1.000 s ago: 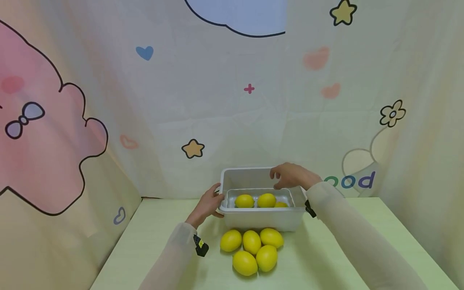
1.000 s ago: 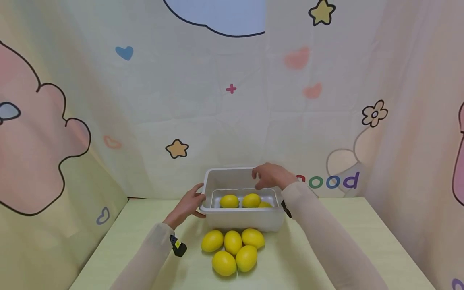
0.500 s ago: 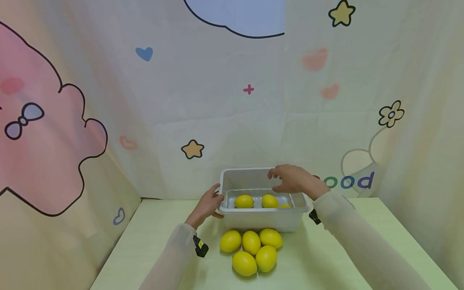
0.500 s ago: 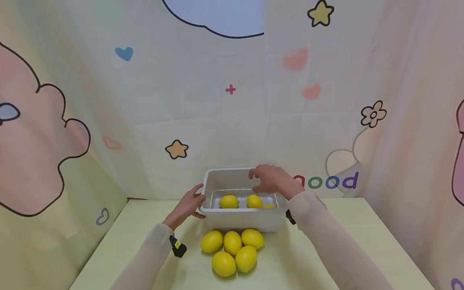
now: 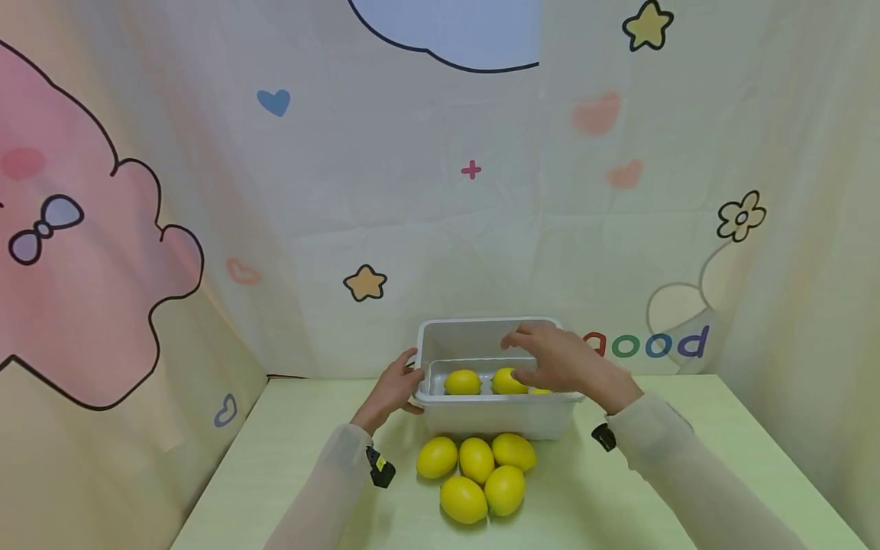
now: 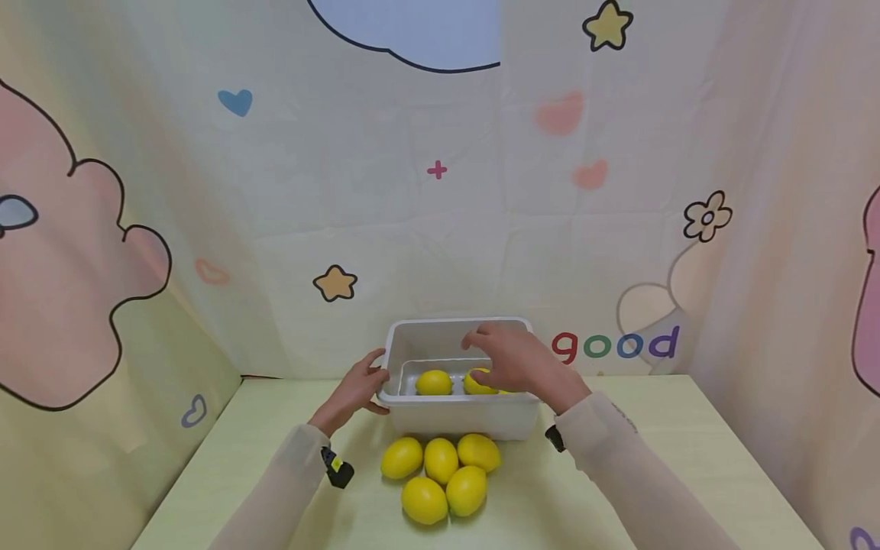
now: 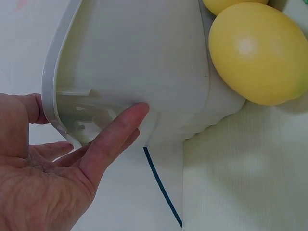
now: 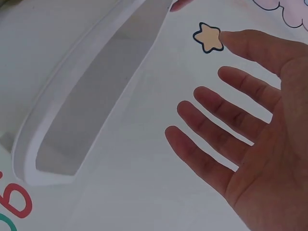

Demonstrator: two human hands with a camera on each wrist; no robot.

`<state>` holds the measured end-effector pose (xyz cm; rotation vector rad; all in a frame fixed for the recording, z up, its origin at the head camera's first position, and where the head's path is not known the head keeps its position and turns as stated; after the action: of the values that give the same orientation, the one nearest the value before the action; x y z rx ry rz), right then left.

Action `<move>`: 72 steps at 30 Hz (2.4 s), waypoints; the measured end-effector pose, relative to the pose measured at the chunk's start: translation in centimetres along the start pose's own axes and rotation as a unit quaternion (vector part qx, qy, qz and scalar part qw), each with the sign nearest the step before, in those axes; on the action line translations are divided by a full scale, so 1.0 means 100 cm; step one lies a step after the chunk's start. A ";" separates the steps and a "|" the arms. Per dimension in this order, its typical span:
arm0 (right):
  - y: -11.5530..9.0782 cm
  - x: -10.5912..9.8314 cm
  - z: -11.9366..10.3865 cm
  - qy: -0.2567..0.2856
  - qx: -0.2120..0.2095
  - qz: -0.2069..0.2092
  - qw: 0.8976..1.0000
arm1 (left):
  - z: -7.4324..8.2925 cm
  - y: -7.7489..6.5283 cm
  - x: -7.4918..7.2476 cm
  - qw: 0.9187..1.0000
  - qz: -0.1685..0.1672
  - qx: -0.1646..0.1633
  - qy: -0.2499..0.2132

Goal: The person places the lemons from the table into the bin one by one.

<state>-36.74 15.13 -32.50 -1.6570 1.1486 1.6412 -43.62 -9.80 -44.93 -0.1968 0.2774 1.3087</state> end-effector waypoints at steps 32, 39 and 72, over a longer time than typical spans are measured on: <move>-0.059 0.043 -0.060 0.009 -0.103 0.027 0.994 | -0.001 0.003 0.000 1.000 0.003 0.003 -0.001; -0.065 0.069 -0.062 0.009 -0.110 0.007 0.994 | -0.002 0.002 0.000 1.000 0.002 0.008 0.007; -0.074 0.152 -0.055 0.014 -0.097 -0.104 0.990 | 0.002 -0.001 0.000 1.000 0.005 0.007 0.010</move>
<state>-29.17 11.16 -48.08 -1.8577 0.8183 1.6417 -43.55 -9.77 -44.78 -0.1967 0.3054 1.3147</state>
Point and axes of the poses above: each hand's wrist, its own y-axis towards the middle knuckle, its own x-axis out of the palm, z = x × y, the point moved 6 cm from there along y, towards the middle knuckle, and after that the axes turned 3 degrees about x, right-handed, at the moved point
